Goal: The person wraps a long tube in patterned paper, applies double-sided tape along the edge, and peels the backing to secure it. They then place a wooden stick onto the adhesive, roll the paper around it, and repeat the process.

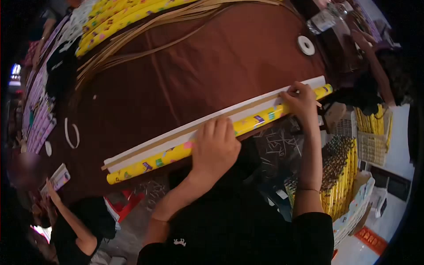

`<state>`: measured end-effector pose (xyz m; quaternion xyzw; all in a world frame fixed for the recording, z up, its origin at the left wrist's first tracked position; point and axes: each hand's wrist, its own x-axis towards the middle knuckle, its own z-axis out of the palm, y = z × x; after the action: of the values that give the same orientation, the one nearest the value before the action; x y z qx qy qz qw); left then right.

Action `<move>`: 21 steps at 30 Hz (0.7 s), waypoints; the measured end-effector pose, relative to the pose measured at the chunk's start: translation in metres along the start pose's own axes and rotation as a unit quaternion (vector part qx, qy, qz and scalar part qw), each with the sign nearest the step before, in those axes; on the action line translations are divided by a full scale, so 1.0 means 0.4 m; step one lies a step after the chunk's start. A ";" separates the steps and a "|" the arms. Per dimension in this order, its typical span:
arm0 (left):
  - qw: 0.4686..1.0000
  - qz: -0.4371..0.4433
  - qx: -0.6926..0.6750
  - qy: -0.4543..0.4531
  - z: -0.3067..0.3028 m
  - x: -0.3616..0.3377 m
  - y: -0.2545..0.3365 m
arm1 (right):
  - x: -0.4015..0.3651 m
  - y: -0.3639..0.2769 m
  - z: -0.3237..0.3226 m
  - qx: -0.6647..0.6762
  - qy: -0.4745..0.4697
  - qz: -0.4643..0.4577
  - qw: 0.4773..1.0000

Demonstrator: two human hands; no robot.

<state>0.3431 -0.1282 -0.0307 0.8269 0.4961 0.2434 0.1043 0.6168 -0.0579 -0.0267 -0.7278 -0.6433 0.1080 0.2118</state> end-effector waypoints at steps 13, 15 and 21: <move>0.998 0.047 0.002 -0.051 -0.027 0.002 -0.006 | -0.012 -0.033 -0.015 -0.037 0.033 -0.035 0.998; 0.995 0.024 -0.028 -0.089 -0.029 -0.002 -0.008 | -0.027 -0.058 -0.022 -0.121 0.074 -0.055 0.988; 0.994 0.017 -0.023 -0.105 -0.037 0.000 -0.007 | 0.015 -0.038 -0.113 -0.189 -0.059 -0.117 0.973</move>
<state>0.3335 -0.1279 -0.0191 0.8538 0.4624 0.1683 0.1701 0.6235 -0.0582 0.0210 -0.6665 -0.7442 0.0013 0.0432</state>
